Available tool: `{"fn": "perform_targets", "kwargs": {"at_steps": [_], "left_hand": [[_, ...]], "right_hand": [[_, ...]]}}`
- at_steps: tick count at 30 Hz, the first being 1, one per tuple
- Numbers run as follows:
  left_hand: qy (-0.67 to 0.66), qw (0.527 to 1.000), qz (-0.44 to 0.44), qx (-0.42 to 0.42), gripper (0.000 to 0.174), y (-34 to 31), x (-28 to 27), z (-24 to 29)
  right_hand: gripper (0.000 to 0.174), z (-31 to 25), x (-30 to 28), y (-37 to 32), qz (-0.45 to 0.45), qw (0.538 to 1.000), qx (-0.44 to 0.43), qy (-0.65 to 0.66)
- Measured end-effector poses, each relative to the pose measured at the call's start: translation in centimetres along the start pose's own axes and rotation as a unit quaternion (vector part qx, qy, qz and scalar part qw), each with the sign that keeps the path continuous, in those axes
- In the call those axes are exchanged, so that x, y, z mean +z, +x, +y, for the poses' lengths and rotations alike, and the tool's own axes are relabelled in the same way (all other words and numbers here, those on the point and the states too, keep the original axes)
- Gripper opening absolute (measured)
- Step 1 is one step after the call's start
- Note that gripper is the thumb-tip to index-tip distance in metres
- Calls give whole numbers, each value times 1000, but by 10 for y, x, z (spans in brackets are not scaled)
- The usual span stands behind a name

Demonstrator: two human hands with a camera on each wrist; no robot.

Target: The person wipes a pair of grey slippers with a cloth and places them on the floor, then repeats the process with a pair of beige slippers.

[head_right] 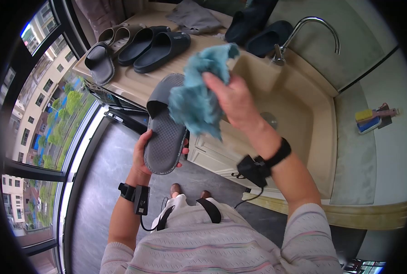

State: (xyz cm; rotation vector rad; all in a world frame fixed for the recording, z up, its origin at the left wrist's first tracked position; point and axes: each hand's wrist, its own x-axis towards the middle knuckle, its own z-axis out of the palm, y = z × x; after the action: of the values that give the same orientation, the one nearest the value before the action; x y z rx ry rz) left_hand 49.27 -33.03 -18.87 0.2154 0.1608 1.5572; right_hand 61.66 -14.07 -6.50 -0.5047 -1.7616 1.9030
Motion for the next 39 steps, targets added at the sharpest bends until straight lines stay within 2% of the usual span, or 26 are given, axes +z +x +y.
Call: {"fn": "perform_targets", "kwargs": {"at_steps": [3, 4, 5, 6, 8, 9, 10, 12, 13, 14, 16, 17, 19, 21, 22, 23, 24, 25, 27, 29, 31, 32, 34, 36, 37, 39], "left_hand": [[-7, 1000, 0, -19, 64, 0, -3, 3], [-6, 1000, 0, -18, 64, 0, -1, 4], [-1, 1000, 8, -20, 64, 0, 1, 6], [3, 1000, 18, -22, 63, -1, 2, 7], [7, 999, 23, -27, 63, -2, 0, 7], [16, 999, 23, -31, 63, -1, 0, 10], [23, 999, 22, -25, 63, 0, 1, 12], [11, 998, 43, -34, 62, 0, 5, 13], [28, 997, 60, -31, 54, -1, 8, 16], [36, 997, 59, -24, 54, 0, 9, 19], [104, 971, 213, 37, 44, 4, 10, 26], [127, 972, 194, 32, 37, 7, 14, 31], [187, 960, 198, 58, 38, 21, 13, 40], [295, 924, 229, 86, 39, 40, 1, 48], [296, 923, 229, 92, 39, 40, 17, 60], [523, 800, 289, 46, 38, 39, 35, 71], [712, 620, 331, -5, 38, 39, 47, 81], [735, 589, 333, 35, 39, 40, 39, 91], [737, 575, 349, 69, 31, 37, 27, 126], [675, 619, 383, 118, 25, 35, 23, 166], [658, 592, 404, 230, 22, 34, -3, 214], [654, 546, 455, 258, 23, 32, -3, 236], [660, 420, 529, 328, 27, 21, -35, 284], [604, 410, 618, 291, 35, 8, -36, 293], [603, 412, 619, 290, 35, 6, -36, 289], [453, 627, 579, 259, 42, 6, -40, 279]], "right_hand": [[29, 36, 26, 28, -109, 984, 18, -141], [34, 76, 29, 45, -84, 943, -82, -312], [34, 86, 37, 51, -61, 891, -155, -423], [34, 85, 38, 57, -63, 892, -154, -421], [31, 81, 40, 68, -55, 841, -73, -532], [29, 83, 39, 70, -40, 809, -128, -573], [29, 84, 39, 76, -41, 809, -137, -570], [26, 88, 38, 86, -4, 761, -115, -639], [25, 91, 33, 93, 18, 758, -121, -640], [25, 94, 25, 99, 39, 782, -108, -613], [26, 92, 11, 105, 86, 828, -76, -549], [27, 94, 4, 105, 123, 853, -72, -502], [30, 97, -7, 105, 179, 874, -90, -444], [31, 94, -9, 96, 179, 891, -82, -408], [33, 92, -9, 91, 185, 907, -68, -373], [33, 92, -9, 85, 181, 908, -72, -372], [34, 92, -9, 79, 170, 912, -64, -368], [35, 92, -7, 74, 159, 916, -55, -364], [33, 90, -2, 60, 156, 915, -57, -367], [31, 87, 1, 48, 155, 914, -56, -370], [23, 86, 2, 42, 163, 937, -48, -305], [23, 87, -1, 41, 163, 937, -47, -306], [18, 89, -11, 39, 174, 977, -25, -121], [18, 72, -12, 32, 166, 984, 2, -68], [19, 61, -11, 28, 158, 987, 28, -13], [21, 46, -7, 24, 153, 987, 42, 5]]}}
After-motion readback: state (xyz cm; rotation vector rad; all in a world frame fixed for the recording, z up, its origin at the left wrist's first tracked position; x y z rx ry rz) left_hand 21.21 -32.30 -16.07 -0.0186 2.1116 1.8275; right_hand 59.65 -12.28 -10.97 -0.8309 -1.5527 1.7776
